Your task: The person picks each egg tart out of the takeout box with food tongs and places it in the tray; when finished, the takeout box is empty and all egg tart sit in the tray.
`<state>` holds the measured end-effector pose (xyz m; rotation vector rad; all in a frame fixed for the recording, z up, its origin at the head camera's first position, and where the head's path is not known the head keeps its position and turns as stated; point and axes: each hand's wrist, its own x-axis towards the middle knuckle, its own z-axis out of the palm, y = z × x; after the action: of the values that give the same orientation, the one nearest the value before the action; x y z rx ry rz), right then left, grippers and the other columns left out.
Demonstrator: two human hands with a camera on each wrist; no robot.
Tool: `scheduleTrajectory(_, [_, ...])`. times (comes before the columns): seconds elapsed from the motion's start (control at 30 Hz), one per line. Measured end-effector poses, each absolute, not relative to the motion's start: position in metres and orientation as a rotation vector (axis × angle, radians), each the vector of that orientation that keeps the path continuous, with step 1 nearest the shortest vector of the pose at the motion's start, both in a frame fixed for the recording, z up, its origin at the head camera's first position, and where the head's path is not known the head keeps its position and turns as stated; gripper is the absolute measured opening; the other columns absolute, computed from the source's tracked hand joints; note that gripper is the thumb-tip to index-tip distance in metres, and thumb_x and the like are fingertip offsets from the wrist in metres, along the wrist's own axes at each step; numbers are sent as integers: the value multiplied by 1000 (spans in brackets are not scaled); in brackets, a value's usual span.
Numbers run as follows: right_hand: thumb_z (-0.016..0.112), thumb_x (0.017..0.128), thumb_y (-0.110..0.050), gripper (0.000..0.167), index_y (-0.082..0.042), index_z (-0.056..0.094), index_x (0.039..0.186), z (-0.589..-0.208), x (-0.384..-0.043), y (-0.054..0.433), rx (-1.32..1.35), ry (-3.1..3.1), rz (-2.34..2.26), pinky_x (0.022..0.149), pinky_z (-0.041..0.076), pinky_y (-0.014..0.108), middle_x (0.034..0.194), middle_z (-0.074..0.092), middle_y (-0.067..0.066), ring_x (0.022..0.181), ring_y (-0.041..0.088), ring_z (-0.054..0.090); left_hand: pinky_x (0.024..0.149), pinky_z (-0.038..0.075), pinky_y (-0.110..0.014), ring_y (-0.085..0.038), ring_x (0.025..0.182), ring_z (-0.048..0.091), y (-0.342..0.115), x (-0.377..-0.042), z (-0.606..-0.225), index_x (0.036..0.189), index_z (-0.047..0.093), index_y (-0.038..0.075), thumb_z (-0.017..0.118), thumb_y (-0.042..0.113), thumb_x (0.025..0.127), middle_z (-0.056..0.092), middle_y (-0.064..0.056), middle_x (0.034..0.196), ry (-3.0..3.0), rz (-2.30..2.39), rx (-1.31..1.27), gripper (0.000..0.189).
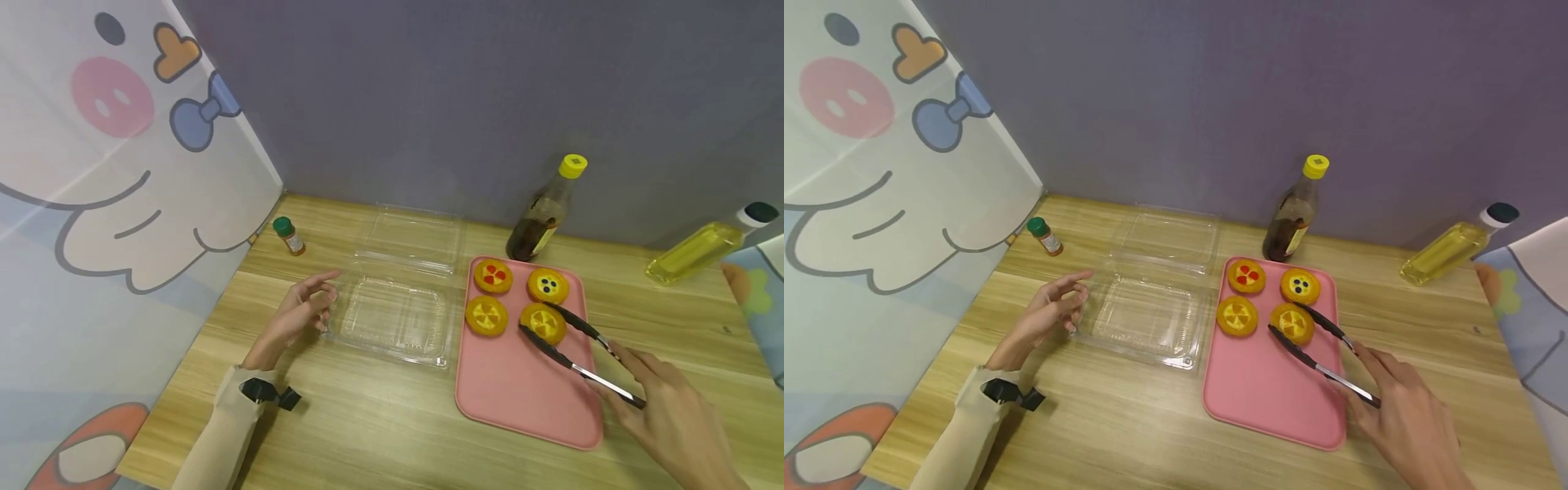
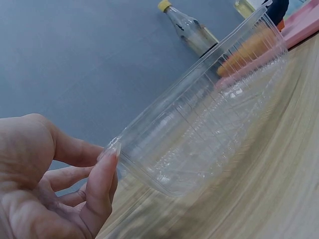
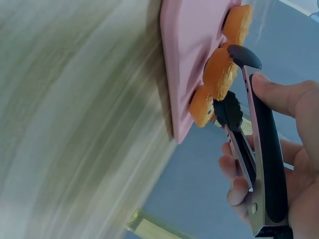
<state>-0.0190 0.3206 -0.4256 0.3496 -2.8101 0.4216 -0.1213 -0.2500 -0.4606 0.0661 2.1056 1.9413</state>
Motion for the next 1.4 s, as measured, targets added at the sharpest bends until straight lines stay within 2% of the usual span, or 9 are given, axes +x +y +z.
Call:
scheduleTrajectory(0.17, [92, 69, -21, 78, -13, 63, 141, -430, -15, 322, 348, -2824, 427, 53, 51, 66, 124, 68, 18, 99, 44, 65, 47, 56, -18, -8, 64, 56, -251, -121, -462, 159, 41, 6, 55, 8, 107, 53, -14, 118, 2108, 1942, 57, 54])
scheduleTrajectory(0.33, [92, 72, -23, 75, -12, 64, 140, -431, -16, 320, 331, -2840, 445, 52, 50, 67, 124, 67, 20, 97, 46, 66, 46, 56, -19, -8, 63, 56, -252, -120, -462, 158, 41, 5, 56, 9, 107, 54, -14, 116, 2107, 1947, 56, 54])
scheduleTrajectory(0.63, [91, 74, -26, 73, -10, 63, 140, -432, -18, 317, 328, -2840, 460, 49, 49, 63, 119, 68, 18, 90, 42, 66, 47, 57, -20, -9, 64, 57, -251, -122, -462, 157, 42, 5, 56, 8, 107, 53, -16, 117, 2123, 1935, 62, 53])
scheduleTrajectory(0.73, [92, 72, -25, 73, -9, 65, 138, -435, -18, 317, 339, -2817, 451, 49, 50, 57, 116, 70, 17, 87, 37, 66, 46, 57, -20, -9, 64, 57, -251, -122, -461, 157, 42, 6, 56, 8, 106, 53, -17, 117, 2126, 1933, 53, 53])
scheduleTrajectory(0.87, [93, 70, -23, 73, -7, 66, 136, -437, -20, 316, 362, -2798, 452, 54, 53, 60, 117, 70, 18, 91, 39, 67, 46, 56, -20, -9, 63, 58, -249, -121, -460, 157, 43, 7, 55, 7, 106, 52, -18, 119, 2124, 1930, 28, 53])
scheduleTrajectory(0.97, [94, 68, -23, 75, -8, 66, 137, -438, -20, 316, 360, -2804, 476, 59, 53, 67, 120, 70, 18, 97, 43, 67, 46, 57, -21, -9, 62, 58, -248, -121, -458, 157, 43, 7, 55, 5, 104, 52, -19, 120, 2132, 1924, 19, 54])
scheduleTrajectory(1.27, [95, 66, -23, 80, -9, 64, 139, -434, -19, 314, 348, -2756, 482, 61, 51, 73, 123, 68, 21, 100, 46, 65, 45, 58, -24, -11, 61, 59, -247, -122, -456, 155, 46, 7, 55, 2, 103, 55, -17, 116, 2170, 1905, -4, 53])
scheduleTrajectory(1.4, [95, 67, -28, 81, -8, 64, 140, -431, -19, 314, 334, -2741, 487, 60, 51, 73, 124, 68, 21, 99, 47, 65, 45, 58, -25, -11, 60, 59, -248, -123, -457, 155, 45, 4, 55, 3, 103, 55, -20, 115, 2186, 1894, 9, 53])
